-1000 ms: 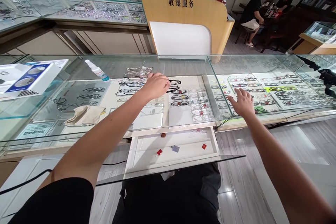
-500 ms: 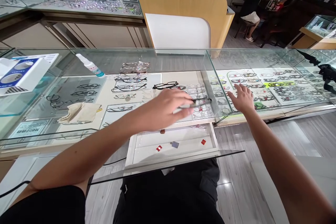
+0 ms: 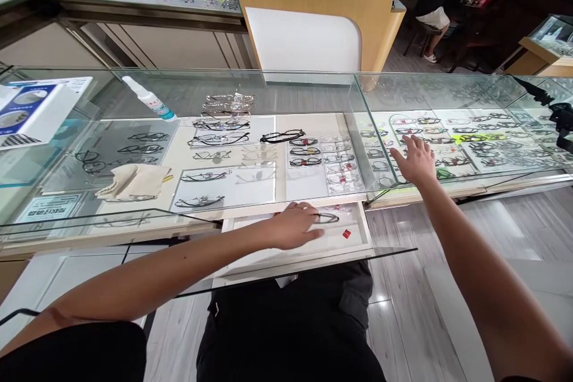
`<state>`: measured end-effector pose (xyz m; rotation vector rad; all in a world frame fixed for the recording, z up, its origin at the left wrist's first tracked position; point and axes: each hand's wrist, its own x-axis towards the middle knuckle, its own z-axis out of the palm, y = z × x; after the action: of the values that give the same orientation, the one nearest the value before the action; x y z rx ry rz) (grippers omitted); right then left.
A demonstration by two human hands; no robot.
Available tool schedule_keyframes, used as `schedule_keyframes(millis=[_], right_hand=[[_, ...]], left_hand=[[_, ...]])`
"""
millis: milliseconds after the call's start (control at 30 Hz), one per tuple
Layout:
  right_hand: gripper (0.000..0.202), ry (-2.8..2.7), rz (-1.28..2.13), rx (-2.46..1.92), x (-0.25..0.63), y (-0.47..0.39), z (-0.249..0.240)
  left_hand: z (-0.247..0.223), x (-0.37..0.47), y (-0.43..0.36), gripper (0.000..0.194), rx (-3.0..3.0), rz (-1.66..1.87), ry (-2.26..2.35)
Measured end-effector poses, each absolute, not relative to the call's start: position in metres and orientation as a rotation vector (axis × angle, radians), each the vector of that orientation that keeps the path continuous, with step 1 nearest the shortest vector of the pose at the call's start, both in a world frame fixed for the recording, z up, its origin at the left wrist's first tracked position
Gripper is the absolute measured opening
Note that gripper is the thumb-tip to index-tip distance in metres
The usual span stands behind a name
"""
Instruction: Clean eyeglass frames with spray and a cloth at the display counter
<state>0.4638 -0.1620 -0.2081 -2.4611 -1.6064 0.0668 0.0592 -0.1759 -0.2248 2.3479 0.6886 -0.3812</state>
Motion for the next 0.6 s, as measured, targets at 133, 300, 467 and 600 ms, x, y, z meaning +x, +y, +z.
schedule_keyframes(millis=[133, 300, 467, 600], right_hand=[[0.086, -1.604, 0.046, -2.431, 0.465, -0.162, -0.21], [0.087, -1.595, 0.074, -2.446, 0.465, -0.162, -0.209], [0.085, -1.627, 0.015, -2.458, 0.466, -0.161, -0.211], [0.081, -1.681, -0.042, -2.528, 0.468, -0.16, -0.214]], left_hand=[[-0.263, 0.059, -0.146, 0.053, 2.468, -0.299, 0.935], [-0.304, 0.066, -0.109, 0.053, 2.573, -0.274, 1.112], [-0.34, 0.073, -0.088, 0.053, 2.702, -0.156, 1.149], [-0.354, 0.078, -0.078, 0.054, 2.731, -0.093, 1.187]])
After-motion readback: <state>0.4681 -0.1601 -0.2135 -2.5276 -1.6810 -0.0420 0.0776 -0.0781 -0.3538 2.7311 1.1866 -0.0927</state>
